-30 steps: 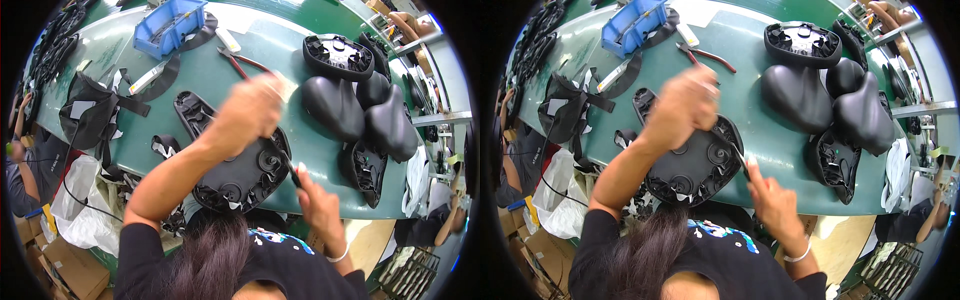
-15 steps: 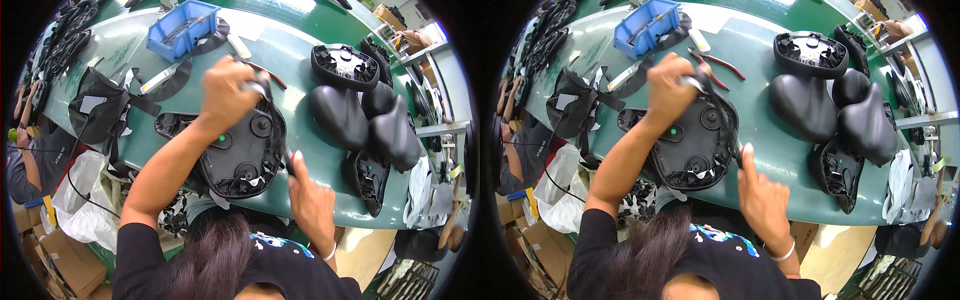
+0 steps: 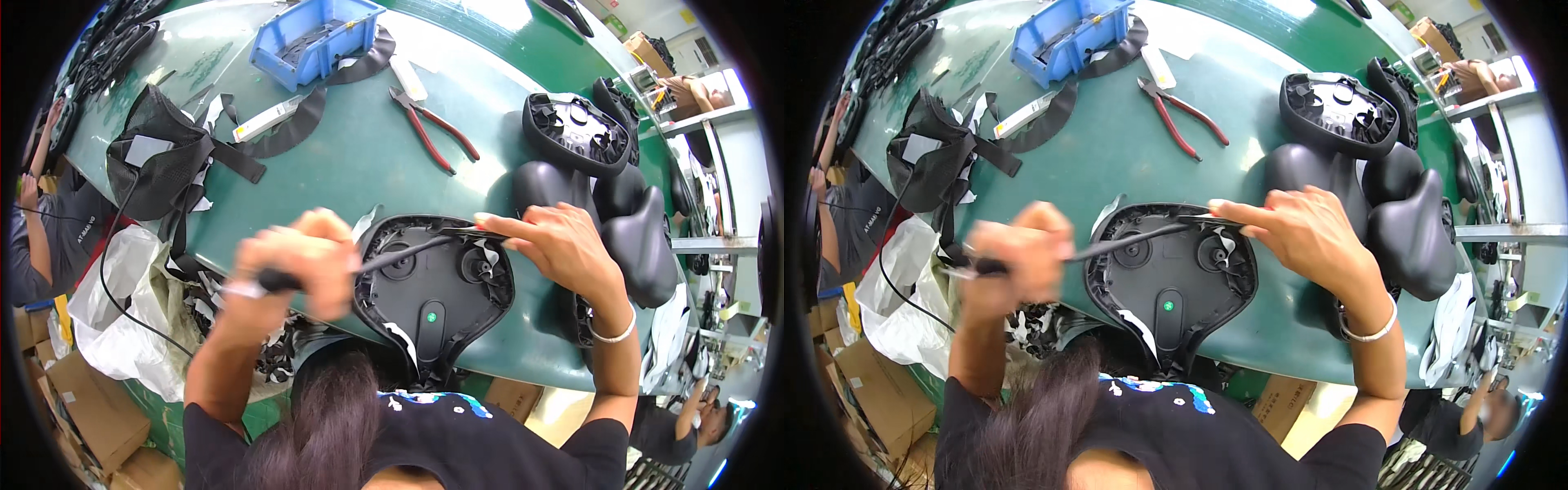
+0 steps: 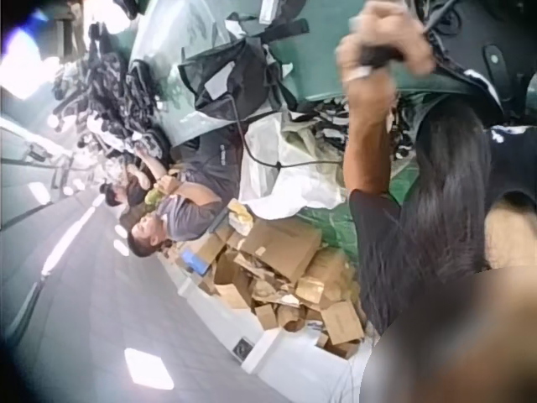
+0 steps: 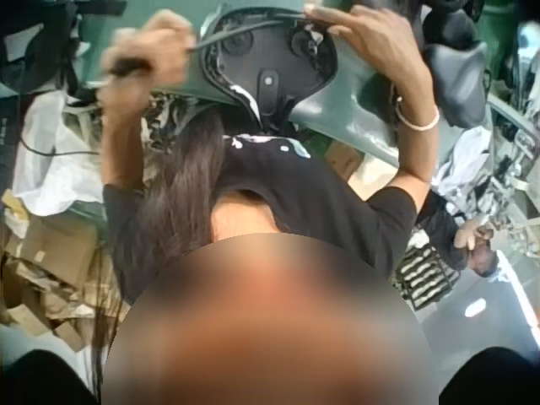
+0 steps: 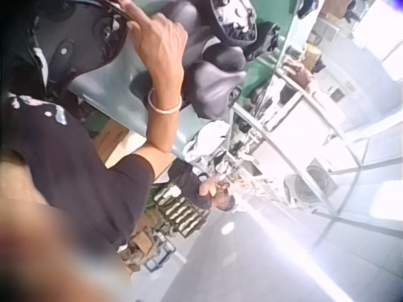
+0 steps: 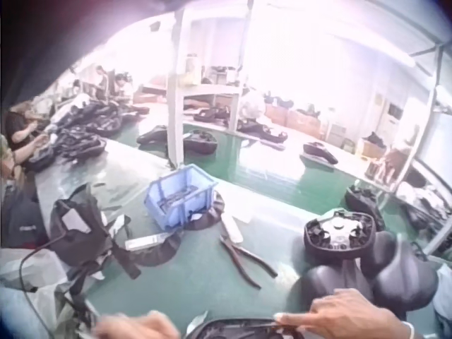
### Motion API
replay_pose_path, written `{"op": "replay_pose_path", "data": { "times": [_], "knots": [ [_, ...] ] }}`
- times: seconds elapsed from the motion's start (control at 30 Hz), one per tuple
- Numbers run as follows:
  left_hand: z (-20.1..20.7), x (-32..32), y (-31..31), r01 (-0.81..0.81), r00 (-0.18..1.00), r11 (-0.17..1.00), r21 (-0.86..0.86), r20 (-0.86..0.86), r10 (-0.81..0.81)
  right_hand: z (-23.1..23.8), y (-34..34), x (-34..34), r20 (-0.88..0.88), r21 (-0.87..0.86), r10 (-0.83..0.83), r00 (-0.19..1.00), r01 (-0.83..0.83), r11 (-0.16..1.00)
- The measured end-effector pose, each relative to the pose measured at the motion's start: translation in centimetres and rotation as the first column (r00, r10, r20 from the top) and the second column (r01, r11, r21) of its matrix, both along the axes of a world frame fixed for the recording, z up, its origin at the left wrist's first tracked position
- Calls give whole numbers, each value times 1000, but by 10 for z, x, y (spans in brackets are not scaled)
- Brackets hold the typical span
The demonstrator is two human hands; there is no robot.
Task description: The person uses a red utility knife to trim excess black material from the underside of bicycle seats. They repeatedly pick up a seat, cut along the edges, and place the finished item on a pile to the right. The process is repeated for multiple seats on a green assembly table.
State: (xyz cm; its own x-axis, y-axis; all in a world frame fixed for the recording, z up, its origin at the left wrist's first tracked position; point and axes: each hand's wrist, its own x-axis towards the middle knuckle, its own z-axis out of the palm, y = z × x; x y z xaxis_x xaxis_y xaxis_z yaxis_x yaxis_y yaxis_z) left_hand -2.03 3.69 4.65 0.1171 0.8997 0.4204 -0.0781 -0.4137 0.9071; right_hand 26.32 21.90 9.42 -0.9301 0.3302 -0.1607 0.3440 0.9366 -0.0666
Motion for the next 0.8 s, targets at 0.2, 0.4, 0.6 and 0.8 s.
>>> {"op": "replay_pose_path", "data": {
  "times": [0.2,0.4,0.6,0.8],
  "knots": [
    [57,-64,17,-323,749,934,150,643,156,11,-51,39,119,8,-325,938,326,945],
    [19,-18,85,49,953,964,-259,-278,-124,5,-69,46,73,-16,-423,903,425,905],
    [-15,57,118,224,740,975,-14,-648,-179,0,-39,46,-53,-229,-335,941,315,921],
    [-12,42,114,53,484,980,-190,-854,-191,-10,-39,55,-90,-279,-342,935,306,910]
  ]
}}
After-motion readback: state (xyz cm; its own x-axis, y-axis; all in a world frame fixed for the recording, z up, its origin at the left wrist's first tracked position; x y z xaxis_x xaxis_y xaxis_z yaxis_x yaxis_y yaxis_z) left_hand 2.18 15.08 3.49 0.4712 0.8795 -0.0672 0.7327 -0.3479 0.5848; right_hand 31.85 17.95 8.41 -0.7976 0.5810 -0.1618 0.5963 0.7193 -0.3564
